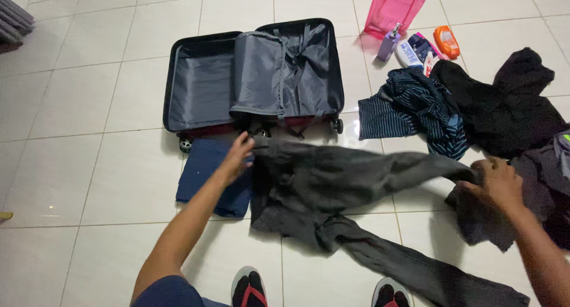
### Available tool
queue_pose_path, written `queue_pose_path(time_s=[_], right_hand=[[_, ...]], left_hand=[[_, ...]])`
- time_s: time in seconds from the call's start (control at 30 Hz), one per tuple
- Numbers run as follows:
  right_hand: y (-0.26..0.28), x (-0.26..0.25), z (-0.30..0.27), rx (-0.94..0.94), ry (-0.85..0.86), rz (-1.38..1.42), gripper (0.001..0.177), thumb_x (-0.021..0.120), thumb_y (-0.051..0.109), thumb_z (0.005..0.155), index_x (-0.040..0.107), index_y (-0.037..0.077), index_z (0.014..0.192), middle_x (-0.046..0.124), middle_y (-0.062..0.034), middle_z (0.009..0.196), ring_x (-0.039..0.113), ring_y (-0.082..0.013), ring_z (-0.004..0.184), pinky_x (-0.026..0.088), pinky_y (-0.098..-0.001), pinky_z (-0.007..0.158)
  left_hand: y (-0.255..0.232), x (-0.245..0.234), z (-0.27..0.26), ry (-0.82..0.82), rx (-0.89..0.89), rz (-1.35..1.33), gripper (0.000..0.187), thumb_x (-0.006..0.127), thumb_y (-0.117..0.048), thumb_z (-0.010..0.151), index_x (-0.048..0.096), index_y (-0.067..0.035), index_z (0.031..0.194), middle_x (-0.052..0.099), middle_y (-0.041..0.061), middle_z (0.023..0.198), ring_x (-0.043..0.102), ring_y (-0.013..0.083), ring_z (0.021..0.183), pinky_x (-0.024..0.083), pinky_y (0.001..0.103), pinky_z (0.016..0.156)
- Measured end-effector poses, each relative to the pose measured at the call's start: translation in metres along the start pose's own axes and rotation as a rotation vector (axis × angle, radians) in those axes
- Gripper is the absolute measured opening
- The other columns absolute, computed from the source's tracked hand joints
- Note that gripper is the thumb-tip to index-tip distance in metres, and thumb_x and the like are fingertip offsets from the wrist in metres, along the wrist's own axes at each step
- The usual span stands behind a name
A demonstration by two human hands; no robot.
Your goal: The person opens a pink suitcase and lays out two pairs of jeans on the tiled floor. They fold each pair neatly and place them into the suitcase. The person continues folding additional garments and packing them into the suitcase.
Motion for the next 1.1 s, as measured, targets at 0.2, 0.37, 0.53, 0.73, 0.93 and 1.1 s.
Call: queue_pose_path(time_s=[0.2,0.37,0.53,0.73,0.93,1.1], right_hand=[[0.064,0.098,-0.070,-0.147,0.459,0.072,0.053,0.071,0.052,0.086,0.066,0.020,0.129,0.062,-0.0080,0.136,0.064,-0.0240,0.121,0.057,-0.0414,0.102],[0.097,0.166,-0.149,-0.264,0.926,0.086,0.066,0.072,0.068,0.085,0.065,0.021,0.131,0.071,-0.0032,0.128,0.069,-0.0199,0.116,0.056,-0.0367,0.101],[0.100,0.173,-0.169,-0.323,0.993,0.040,0.064,0.082,0.058,0.082,0.065,0.023,0.133,0.069,-0.0017,0.132,0.066,-0.0203,0.123,0.053,-0.0342,0.106],[0.104,0.167,-0.166,-0.398,0.906,-0.058,0.053,0.067,0.049,0.087,0.067,0.023,0.133,0.067,-0.0047,0.129,0.067,-0.0226,0.120,0.054,-0.0368,0.104],[0.061,0.147,-0.143,-0.144,0.952,0.232,0.064,0.057,0.062,0.086,0.075,0.015,0.125,0.072,-0.0091,0.118,0.070,-0.0241,0.109,0.055,-0.0399,0.100],[0.033,0.139,-0.126,0.027,0.930,0.290,0.080,0.053,0.075,0.087,0.081,0.007,0.117,0.076,-0.0140,0.108,0.071,-0.0253,0.101,0.056,-0.0423,0.095]], left_hand=[[0.118,0.033,-0.003,0.148,0.180,0.843,0.124,0.074,-0.074,0.081,0.018,0.004,0.158,0.035,0.032,0.155,0.041,0.0430,0.142,0.036,0.051,0.115],[0.202,0.041,-0.050,0.282,-0.082,1.056,0.106,0.066,-0.080,0.073,0.051,0.001,0.140,0.065,0.024,0.132,0.064,0.0355,0.125,0.050,0.043,0.105],[0.191,0.052,-0.057,0.313,-0.031,0.869,0.083,0.081,-0.058,0.073,0.059,-0.004,0.131,0.072,0.015,0.118,0.069,0.0291,0.114,0.053,0.038,0.099],[0.179,0.066,-0.037,0.446,-0.029,0.389,0.051,0.079,-0.026,0.087,0.055,-0.004,0.126,0.070,0.006,0.114,0.066,0.0182,0.108,0.053,0.033,0.094],[0.127,0.000,0.001,0.050,0.087,0.417,0.035,0.069,-0.030,0.094,0.064,-0.004,0.115,0.071,0.011,0.099,0.066,0.0199,0.090,0.055,0.037,0.080],[0.123,-0.014,-0.008,0.079,0.158,0.539,0.039,0.071,-0.038,0.096,0.069,0.000,0.106,0.072,0.012,0.096,0.063,0.0193,0.090,0.055,0.036,0.083]])
Point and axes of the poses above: each hand's wrist, its own z-axis towards the middle knuckle, its own x-axis out of the palm, y = z × x, the point moved 10 cm from there along z, towards the middle knuckle
